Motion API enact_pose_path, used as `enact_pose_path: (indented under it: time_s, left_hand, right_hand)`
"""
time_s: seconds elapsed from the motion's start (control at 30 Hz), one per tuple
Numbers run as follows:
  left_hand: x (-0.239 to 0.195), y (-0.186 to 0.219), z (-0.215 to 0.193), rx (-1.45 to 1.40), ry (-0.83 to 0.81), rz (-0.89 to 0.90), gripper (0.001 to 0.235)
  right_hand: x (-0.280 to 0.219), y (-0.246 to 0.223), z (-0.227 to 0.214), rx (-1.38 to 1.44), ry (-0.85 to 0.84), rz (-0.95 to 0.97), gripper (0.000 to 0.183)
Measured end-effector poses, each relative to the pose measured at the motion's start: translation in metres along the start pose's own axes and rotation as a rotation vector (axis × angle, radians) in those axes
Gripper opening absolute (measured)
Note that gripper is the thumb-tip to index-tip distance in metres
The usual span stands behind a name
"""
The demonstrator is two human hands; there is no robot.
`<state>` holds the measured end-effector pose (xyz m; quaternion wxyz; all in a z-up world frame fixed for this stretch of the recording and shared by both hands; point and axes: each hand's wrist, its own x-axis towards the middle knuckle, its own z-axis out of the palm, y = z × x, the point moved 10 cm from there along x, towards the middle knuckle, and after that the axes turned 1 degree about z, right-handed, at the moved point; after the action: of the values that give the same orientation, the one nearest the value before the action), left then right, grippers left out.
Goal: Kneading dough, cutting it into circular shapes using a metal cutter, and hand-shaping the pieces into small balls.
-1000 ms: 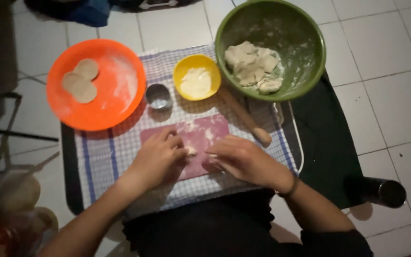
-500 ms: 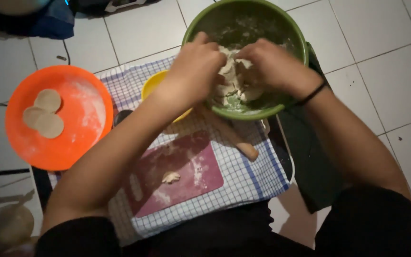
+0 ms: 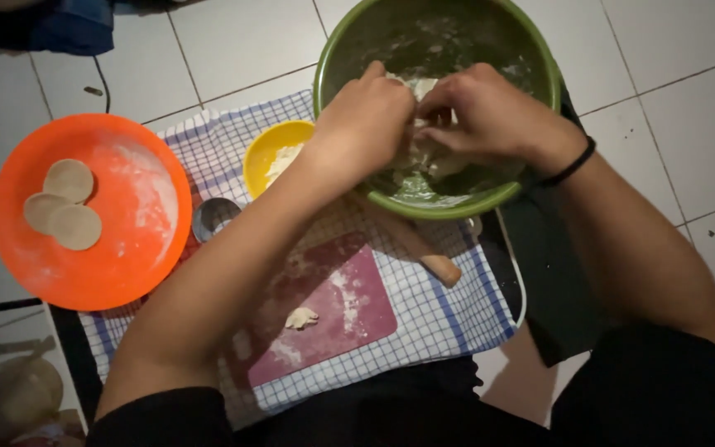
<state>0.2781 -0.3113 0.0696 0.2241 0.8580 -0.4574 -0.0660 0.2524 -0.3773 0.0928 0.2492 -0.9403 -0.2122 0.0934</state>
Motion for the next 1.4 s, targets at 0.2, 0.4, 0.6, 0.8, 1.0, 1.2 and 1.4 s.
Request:
enact_pose_path:
  time_s: [0.2, 0.4, 0.6, 0.8, 1.0, 1.2, 1.4]
  left_hand:
    - [0.0, -0.01, -0.003, 0.01, 0.049, -0.026, 0.014]
    - [-0.005, -0.009, -0.019, -0.053, 0.18, 0.009, 0.015]
    - [-0.007, -0.005, -0.022, -0.131, 0.048, -0.083, 0.011]
    - [-0.006, -0.005, -0.012, -0.056, 0.049, -0.055, 0.015]
    - [-0.005, -0.004, -0.005, -0.053, -0.028, -0.062, 0.011]
    - [-0.006, -0.008, -0.011, -0.057, -0.059, -0.226, 0.025]
    - [-0.006, -0.011, -0.04, -0.154, 0.385, -0.041, 0.018]
  right_hand:
    - [-0.004, -0.012, -0.007, 0.057, 0.06, -0.124, 0.025]
    - [-0.009, -0.019, -0.027, 0.028, 0.185, -0.113, 0.018]
    - [-0.011, 0.004, -0.038, 0.298, 0.324, -0.022, 0.011]
    - [-0.013, 0.019, -0.045, 0.604, 0.346, -0.021, 0.017]
    - [-0.012, 0.022, -0.039, 0.445, 0.355, 0.013, 0.012]
    - [-0.012, 0.024, -0.037, 0.4, 0.385, 0.024, 0.007]
    - [-0.001, 0.033, -0.021, 0.086, 0.208, 0.198, 0.009]
